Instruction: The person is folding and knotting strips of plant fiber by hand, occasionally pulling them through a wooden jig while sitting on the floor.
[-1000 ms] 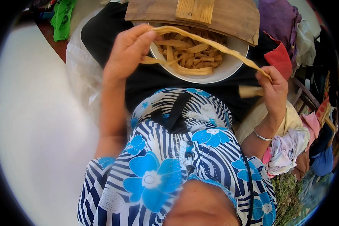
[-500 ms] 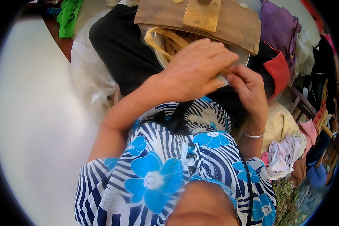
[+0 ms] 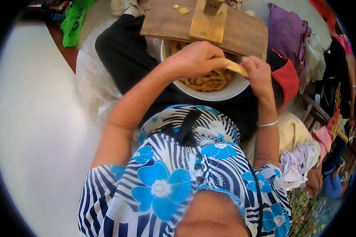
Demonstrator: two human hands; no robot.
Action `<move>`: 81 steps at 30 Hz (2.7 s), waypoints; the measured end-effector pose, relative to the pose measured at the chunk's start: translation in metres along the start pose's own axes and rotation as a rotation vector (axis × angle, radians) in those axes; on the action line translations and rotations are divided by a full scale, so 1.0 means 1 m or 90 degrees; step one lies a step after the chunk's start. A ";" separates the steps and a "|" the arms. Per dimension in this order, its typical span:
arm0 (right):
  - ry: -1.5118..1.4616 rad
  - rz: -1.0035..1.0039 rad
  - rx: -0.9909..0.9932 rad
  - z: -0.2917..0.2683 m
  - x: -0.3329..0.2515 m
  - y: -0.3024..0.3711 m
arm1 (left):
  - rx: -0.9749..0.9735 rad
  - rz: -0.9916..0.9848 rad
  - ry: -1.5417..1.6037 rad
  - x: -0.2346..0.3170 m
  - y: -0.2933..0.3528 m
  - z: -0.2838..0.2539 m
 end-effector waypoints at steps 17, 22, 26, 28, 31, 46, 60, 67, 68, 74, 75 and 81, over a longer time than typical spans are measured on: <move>-0.068 -0.287 0.200 0.037 -0.057 -0.022 | 0.066 0.096 0.595 0.022 -0.015 0.020; 0.235 -0.279 0.251 0.034 -0.061 -0.016 | 0.042 -0.001 0.559 0.001 -0.018 0.019; 0.141 -0.408 0.244 0.033 -0.058 -0.021 | -0.021 -0.050 0.630 -0.017 -0.020 0.026; 0.126 -0.423 0.231 0.033 -0.058 -0.021 | -0.033 -0.044 0.610 -0.021 -0.019 0.028; 0.322 -0.408 0.244 0.030 -0.056 -0.017 | 0.037 -0.013 0.404 -0.018 -0.015 0.019; -0.038 -0.133 0.134 0.054 -0.008 -0.021 | 0.102 -0.047 0.497 -0.034 -0.007 0.041; -0.185 0.095 -0.086 0.054 0.031 -0.014 | 0.377 0.239 -0.315 -0.017 0.012 0.018; -0.721 0.183 -0.208 0.078 0.017 -0.005 | 0.412 0.308 -0.177 -0.022 0.012 0.021; -0.687 0.168 -0.182 0.078 0.015 -0.007 | 0.397 0.289 -0.133 -0.020 0.012 0.021; -0.292 -0.018 0.003 0.066 0.003 -0.018 | 0.288 0.154 -0.110 0.000 0.000 0.006; -0.158 -0.104 0.055 0.061 -0.003 -0.021 | 0.284 0.122 -0.131 0.001 -0.005 0.005; 0.069 -0.310 0.212 0.050 -0.039 -0.013 | 0.301 0.056 0.001 -0.013 -0.022 0.002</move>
Point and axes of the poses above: each hand's wrist, its own y-axis away from the middle knuckle, its own z-axis out of the palm, x = y × z, the point moved 4 cm from there along -y, towards the middle knuckle
